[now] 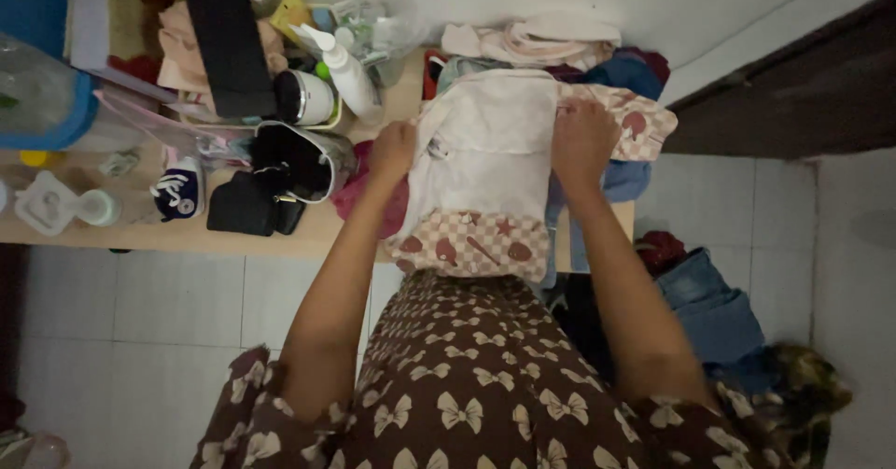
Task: Folding various laundry items on a surface.
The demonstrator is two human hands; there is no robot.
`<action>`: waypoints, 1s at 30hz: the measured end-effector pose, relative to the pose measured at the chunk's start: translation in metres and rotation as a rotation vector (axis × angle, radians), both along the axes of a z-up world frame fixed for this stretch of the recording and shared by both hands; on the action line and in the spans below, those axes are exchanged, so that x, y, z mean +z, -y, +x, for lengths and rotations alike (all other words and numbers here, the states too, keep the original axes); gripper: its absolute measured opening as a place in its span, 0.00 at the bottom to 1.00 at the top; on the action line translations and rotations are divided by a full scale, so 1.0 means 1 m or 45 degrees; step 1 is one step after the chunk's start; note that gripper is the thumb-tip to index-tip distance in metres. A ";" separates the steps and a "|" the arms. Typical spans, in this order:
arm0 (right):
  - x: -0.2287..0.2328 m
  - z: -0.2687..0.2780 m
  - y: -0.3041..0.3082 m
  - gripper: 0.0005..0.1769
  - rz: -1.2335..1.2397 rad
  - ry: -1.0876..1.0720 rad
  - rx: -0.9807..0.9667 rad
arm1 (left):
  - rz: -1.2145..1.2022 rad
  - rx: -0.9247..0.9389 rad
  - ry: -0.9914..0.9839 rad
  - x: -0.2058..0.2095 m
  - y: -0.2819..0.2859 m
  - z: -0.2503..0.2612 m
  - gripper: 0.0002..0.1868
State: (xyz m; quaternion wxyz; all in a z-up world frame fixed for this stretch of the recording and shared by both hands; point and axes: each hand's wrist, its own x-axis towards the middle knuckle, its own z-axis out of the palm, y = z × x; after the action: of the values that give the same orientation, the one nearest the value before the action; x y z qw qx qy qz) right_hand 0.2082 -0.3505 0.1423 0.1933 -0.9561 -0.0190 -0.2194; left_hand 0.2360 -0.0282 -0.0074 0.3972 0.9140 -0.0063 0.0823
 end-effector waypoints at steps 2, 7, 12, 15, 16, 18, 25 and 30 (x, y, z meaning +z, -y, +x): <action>-0.001 0.032 0.000 0.07 -0.035 -0.092 -0.143 | 0.007 -0.044 -0.283 -0.022 -0.002 0.020 0.20; -0.053 0.060 0.022 0.10 0.345 -0.178 0.006 | -0.466 0.039 -0.439 0.043 0.006 0.009 0.10; -0.049 -0.001 0.031 0.04 0.332 0.083 0.067 | -0.253 -0.024 0.176 0.117 0.005 -0.054 0.05; -0.050 -0.059 0.042 0.07 0.013 0.166 0.166 | 0.188 -0.205 0.357 0.128 0.000 -0.094 0.06; -0.053 -0.080 0.047 0.07 -0.098 0.093 0.211 | 0.355 -0.365 0.352 0.124 -0.002 -0.108 0.06; -0.069 -0.102 0.051 0.06 -0.131 0.098 0.262 | 0.377 -0.481 0.359 0.118 -0.005 -0.129 0.09; -0.074 -0.125 0.035 0.04 -0.354 0.095 0.278 | 0.604 -0.681 0.396 0.085 -0.003 -0.153 0.16; -0.058 -0.128 0.016 0.15 -0.314 0.012 0.284 | 0.585 -0.708 0.353 0.091 0.003 -0.149 0.17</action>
State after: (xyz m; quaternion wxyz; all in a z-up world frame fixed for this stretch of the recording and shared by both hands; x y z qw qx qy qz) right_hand 0.0805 -0.3668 0.0842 0.0974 -0.9636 -0.1526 -0.1970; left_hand 0.0873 -0.0310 0.0837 0.1846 0.9228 -0.3257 0.0907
